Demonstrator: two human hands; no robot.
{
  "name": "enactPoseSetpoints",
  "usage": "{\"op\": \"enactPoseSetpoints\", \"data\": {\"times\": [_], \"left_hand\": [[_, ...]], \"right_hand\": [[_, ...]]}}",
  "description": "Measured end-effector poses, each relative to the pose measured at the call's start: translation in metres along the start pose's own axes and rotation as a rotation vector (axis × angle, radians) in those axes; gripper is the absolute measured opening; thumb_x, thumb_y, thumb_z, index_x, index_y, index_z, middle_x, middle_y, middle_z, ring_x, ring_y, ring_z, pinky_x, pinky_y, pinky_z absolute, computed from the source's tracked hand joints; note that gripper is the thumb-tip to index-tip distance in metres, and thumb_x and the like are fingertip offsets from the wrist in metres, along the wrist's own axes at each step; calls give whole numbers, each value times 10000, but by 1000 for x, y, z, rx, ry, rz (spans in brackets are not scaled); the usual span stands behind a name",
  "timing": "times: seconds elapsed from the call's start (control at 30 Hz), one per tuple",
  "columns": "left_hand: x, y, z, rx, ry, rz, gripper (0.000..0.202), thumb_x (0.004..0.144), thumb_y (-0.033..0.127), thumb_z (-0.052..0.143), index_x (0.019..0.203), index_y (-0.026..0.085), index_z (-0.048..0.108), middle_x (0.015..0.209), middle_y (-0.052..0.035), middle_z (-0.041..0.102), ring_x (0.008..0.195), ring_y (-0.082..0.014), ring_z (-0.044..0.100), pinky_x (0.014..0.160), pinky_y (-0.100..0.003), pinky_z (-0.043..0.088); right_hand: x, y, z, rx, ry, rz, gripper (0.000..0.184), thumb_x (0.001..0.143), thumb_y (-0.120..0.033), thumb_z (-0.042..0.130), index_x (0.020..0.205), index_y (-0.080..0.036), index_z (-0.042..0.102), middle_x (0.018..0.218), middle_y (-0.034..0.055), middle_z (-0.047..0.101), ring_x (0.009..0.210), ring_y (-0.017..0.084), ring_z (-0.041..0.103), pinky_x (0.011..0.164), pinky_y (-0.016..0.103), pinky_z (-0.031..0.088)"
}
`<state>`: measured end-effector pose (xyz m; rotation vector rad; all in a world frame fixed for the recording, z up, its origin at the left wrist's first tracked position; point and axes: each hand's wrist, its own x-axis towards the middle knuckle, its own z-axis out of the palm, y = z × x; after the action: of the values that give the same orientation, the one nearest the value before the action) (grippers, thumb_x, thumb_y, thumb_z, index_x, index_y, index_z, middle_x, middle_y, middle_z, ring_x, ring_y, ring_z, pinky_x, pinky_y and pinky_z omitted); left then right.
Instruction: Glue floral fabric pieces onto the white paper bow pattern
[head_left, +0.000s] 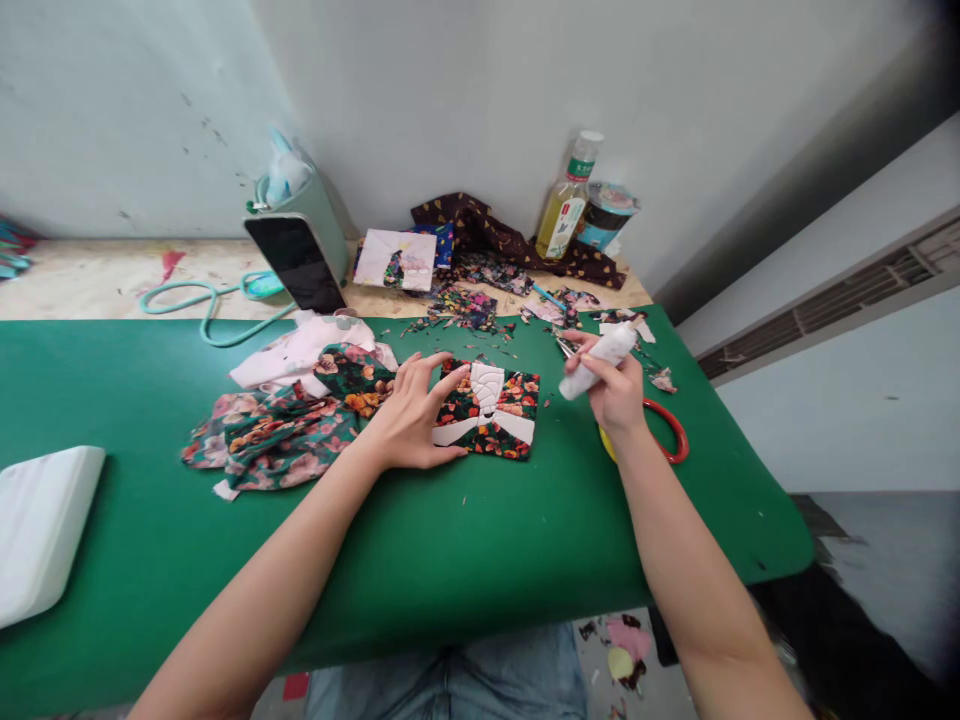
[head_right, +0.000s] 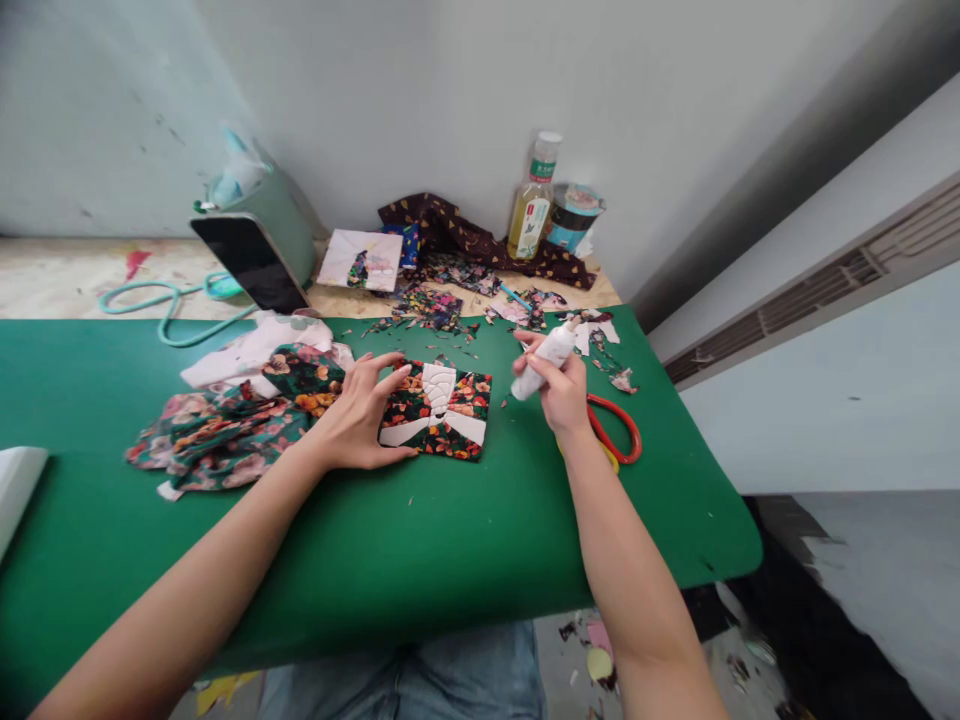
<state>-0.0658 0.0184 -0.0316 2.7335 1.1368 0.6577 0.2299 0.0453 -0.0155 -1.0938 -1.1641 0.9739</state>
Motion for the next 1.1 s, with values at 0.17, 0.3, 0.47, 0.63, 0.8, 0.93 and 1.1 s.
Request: {"op": "enactPoseSetpoints", "data": {"times": [0.17, 0.3, 0.47, 0.63, 0.8, 0.93, 1.1], "left_hand": [[-2, 4, 3, 93, 65, -62, 1066, 716, 563, 677, 1506, 282, 20, 1486, -209, 232, 1399, -426, 264, 1120, -670, 168], [-1, 7, 8, 124, 78, -138, 1089, 693, 617, 660, 1521, 247, 57, 1462, -212, 270, 1381, -431, 279, 1127, -653, 123], [1, 11, 11, 125, 98, -219, 1075, 708, 624, 650, 1526, 217, 83, 1442, -226, 296, 1369, -422, 291, 1120, -622, 131], [2, 17, 14, 107, 117, -303, 1070, 715, 704, 616, 1525, 202, 130, 1442, -235, 305, 1361, -430, 288, 1105, -624, 123], [3, 18, 14, -9, 216, -358, 1057, 702, 698, 648, 1512, 185, 204, 1382, -202, 439, 1305, -393, 379, 1114, -594, 125], [4, 14, 10, -312, 350, -467, 764, 819, 513, 625, 1445, 195, 322, 1122, -96, 655, 1142, -291, 562, 1086, -540, 262], [4, 9, 8, -615, 399, -468, 387, 839, 364, 628, 1173, 180, 561, 1038, -89, 692, 981, -217, 658, 945, -398, 475]], "right_hand": [[-10, -8, -14, -530, -362, 119, 280, 728, -337, 705, 976, -205, 700, 924, 52, 749, 704, 206, 647, 680, 365, 521], [-14, -12, -9, -638, -547, 135, 481, 746, -411, 724, 1182, -218, 659, 978, 58, 761, 876, 260, 683, 827, 423, 523], [-14, -13, 1, -579, -532, 97, 483, 727, -373, 746, 1172, -204, 662, 893, 33, 746, 796, 222, 674, 799, 377, 528], [-14, -9, 9, -572, -506, 41, 315, 748, -420, 721, 955, -182, 702, 816, 18, 691, 701, 185, 602, 672, 317, 486], [-11, -16, 18, -441, -311, 38, 364, 689, -384, 735, 965, -147, 720, 754, 16, 671, 604, 146, 553, 587, 290, 450], [-5, -31, 20, -326, -142, -10, 297, 688, -375, 750, 876, -146, 739, 701, 15, 676, 541, 121, 542, 534, 273, 437], [0, -46, 24, -406, -14, -361, 135, 742, -326, 749, 796, -203, 741, 761, 13, 727, 664, 153, 627, 638, 290, 489]]}}
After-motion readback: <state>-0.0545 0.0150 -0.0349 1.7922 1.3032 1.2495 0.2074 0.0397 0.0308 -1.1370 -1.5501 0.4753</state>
